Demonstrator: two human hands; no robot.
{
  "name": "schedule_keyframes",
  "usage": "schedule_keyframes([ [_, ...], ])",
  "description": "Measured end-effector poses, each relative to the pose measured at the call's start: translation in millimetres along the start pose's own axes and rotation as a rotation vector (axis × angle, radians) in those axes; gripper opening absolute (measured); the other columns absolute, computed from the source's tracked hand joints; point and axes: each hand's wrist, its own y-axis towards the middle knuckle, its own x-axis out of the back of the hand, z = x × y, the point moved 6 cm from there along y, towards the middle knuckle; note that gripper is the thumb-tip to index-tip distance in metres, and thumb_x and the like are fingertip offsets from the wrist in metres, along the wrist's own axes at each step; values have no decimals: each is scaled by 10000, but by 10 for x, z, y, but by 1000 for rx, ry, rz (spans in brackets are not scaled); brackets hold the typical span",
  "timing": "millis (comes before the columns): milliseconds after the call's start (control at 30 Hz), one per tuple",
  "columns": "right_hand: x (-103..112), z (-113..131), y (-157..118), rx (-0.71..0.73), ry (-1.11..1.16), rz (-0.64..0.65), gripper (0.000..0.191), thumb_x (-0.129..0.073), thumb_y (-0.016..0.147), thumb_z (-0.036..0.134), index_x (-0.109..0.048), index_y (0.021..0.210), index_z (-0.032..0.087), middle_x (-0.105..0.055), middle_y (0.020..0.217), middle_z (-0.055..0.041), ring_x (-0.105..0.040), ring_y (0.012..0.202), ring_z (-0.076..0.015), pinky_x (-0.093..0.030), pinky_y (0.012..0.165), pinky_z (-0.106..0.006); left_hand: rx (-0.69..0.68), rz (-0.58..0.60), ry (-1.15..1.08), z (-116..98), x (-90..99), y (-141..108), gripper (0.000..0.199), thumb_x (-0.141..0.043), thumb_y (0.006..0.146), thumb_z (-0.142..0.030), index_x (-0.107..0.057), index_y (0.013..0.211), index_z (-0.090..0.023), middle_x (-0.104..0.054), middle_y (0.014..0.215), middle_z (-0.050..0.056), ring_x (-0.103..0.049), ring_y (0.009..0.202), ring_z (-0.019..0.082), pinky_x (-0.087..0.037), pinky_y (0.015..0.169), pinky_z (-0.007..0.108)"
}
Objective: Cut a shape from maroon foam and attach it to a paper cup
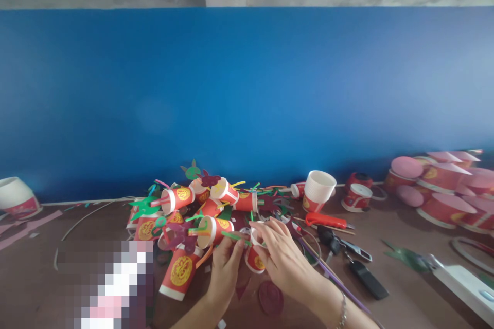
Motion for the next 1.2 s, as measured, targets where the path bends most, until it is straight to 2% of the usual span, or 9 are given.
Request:
schedule_keyframes([
  [100,14,26,6,13,-10,6,402,-414,897,124,-383,1294,182,-633,1118,-111,-533,1110,-253,-380,996,-517,-29,-24,52,-19,34,2,253,-580,814,-395,-666,817,-157,-670,756,46,-611,772,205,-469,742,290],
  [300,38,52,16,27,-20,12,394,-424,889,117,-416,1278,184,-641,1107,-104,-553,1077,-243,-413,972,-491,-27,24,15,24,31,21,261,-564,831,-390,-663,833,-149,-675,799,55,-609,798,201,-469,761,287],
  [433,45,37,8,30,-27,7,391,-418,897,117,-394,1284,166,-631,1117,-112,-533,1096,-245,-401,982,-503,-21,-19,15,42,57,9,312,-516,852,-422,-668,866,-150,-669,820,55,-602,815,202,-463,790,296],
  [633,30,66,12,29,-6,75,379,-407,906,117,-376,1283,148,-625,1098,-112,-531,1078,-237,-355,1017,-514,-127,-63,211,-47,112,11,309,-506,863,-394,-658,743,-153,-601,663,19,-539,663,160,-431,647,245],
  [767,30,57,12,16,8,80,380,-414,904,124,-377,1282,154,-625,1102,-108,-526,1091,-238,-357,1017,-504,-110,-59,207,-71,109,31,306,-516,854,-398,-671,753,-155,-623,681,25,-550,675,166,-430,650,242],
  [900,30,31,13,1,21,74,377,-429,895,127,-390,1269,160,-628,1101,-104,-514,1112,-247,-383,994,-497,-87,-166,147,-90,157,26,316,-518,843,-431,-678,797,-163,-645,734,31,-562,719,176,-447,691,254],
  [967,34,29,15,1,23,72,378,-429,891,120,-396,1266,159,-632,1094,-103,-519,1107,-248,-386,992,-496,-112,-185,170,-103,168,22,324,-507,850,-429,-661,745,-165,-605,671,13,-533,671,162,-435,654,242],
  [1067,45,50,18,16,17,69,378,-417,894,114,-397,1268,165,-632,1100,-105,-536,1081,-245,-380,996,-504,-153,-148,217,-107,155,26,351,-499,857,-418,-581,626,-167,-495,565,-21,-454,571,132,-387,563,221],
  [1200,58,81,27,25,31,84,384,-419,894,109,-393,1270,181,-643,1067,-87,-564,1030,-234,-383,988,-513,-159,-158,255,-105,158,27,378,-497,848,-434,-481,570,-179,-400,538,-40,-389,535,119,-352,516,215],
])
